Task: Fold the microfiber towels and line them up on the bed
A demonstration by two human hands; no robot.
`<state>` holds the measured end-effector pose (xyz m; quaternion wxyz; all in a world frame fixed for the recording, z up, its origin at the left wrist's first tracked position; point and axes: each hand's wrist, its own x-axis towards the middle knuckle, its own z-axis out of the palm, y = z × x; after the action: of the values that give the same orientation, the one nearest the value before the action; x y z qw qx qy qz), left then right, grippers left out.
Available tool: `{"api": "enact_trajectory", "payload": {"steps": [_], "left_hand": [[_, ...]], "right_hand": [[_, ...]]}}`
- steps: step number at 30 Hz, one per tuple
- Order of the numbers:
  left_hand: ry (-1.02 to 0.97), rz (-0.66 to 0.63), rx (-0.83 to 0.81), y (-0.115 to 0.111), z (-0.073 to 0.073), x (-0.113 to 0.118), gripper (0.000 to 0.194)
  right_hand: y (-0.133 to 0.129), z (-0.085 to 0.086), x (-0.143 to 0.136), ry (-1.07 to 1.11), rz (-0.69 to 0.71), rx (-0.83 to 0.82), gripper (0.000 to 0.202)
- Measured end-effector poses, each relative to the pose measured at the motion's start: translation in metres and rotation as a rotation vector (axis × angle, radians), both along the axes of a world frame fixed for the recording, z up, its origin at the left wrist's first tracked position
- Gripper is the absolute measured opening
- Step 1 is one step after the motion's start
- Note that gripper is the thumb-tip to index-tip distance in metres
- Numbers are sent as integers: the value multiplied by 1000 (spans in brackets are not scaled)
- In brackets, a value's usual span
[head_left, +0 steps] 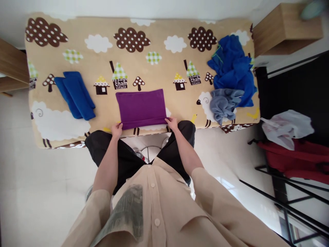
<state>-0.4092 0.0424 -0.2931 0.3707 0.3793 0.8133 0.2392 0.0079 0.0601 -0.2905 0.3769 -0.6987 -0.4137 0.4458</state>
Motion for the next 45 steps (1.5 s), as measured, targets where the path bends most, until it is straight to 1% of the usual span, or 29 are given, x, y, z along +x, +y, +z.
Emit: {"api": "enact_trajectory", "payload": {"steps": [3,6,9,12,14,16,18,19,21,23,25,26,27,28,29,32,34,37,40,43,45], "left_hand": [[-8,1,8,0,-7,0,24],[0,1,10,1,-10,1,22],[13,-13,7,4,-8,2,19],[45,-35,11,4,-2,6,17],[65,-48,14,2,6,10,18],[113,-84,45,-2,18,16,22],[207,-147,116,-7,34,24,33],[253,-200,160,-10,42,29,38],[304,-352,232,-14,57,39,45],[303,-547,273,-18,65,50,50],[295,-714,285,-22,65,59,57],[291,-768,279,-24,61,63,61],[289,-799,266,-27,56,65,65],[290,-807,245,-29,51,66,68],[296,-793,220,-31,45,66,70],[340,-697,143,-34,34,59,74],[370,-670,99,-32,33,53,76],[401,-689,63,-27,35,48,77],[426,-678,65,-22,37,50,68],[445,-674,51,-18,39,52,64],[465,-695,28,-16,42,53,64]], "right_hand": [[2,-5,1,-7,3,-63,25],[3,-7,2,-52,-1,-96,22],[4,-8,1,-100,-3,-85,22],[3,-6,0,-169,-4,-76,23],[2,-2,0,-236,-1,-91,24],[0,5,-1,-311,4,-80,30],[-4,15,-5,-409,17,-2,37],[-6,22,-8,-462,39,54,39],[-12,34,-16,-552,151,169,41],[-18,43,-26,-586,361,251,43],[-25,46,-37,-593,603,284,46],[-29,45,-41,-602,702,282,49],[-32,44,-44,-616,776,270,51],[-35,41,-45,-636,819,250,54],[-37,39,-46,-659,833,227,56],[-35,31,-40,-725,769,152,61],[-29,27,-33,-748,709,96,64],[-19,22,-24,-743,665,45,67],[-14,20,-21,-735,658,39,67],[-12,20,-21,-730,665,25,65],[-10,23,-20,-722,669,20,64]]}}
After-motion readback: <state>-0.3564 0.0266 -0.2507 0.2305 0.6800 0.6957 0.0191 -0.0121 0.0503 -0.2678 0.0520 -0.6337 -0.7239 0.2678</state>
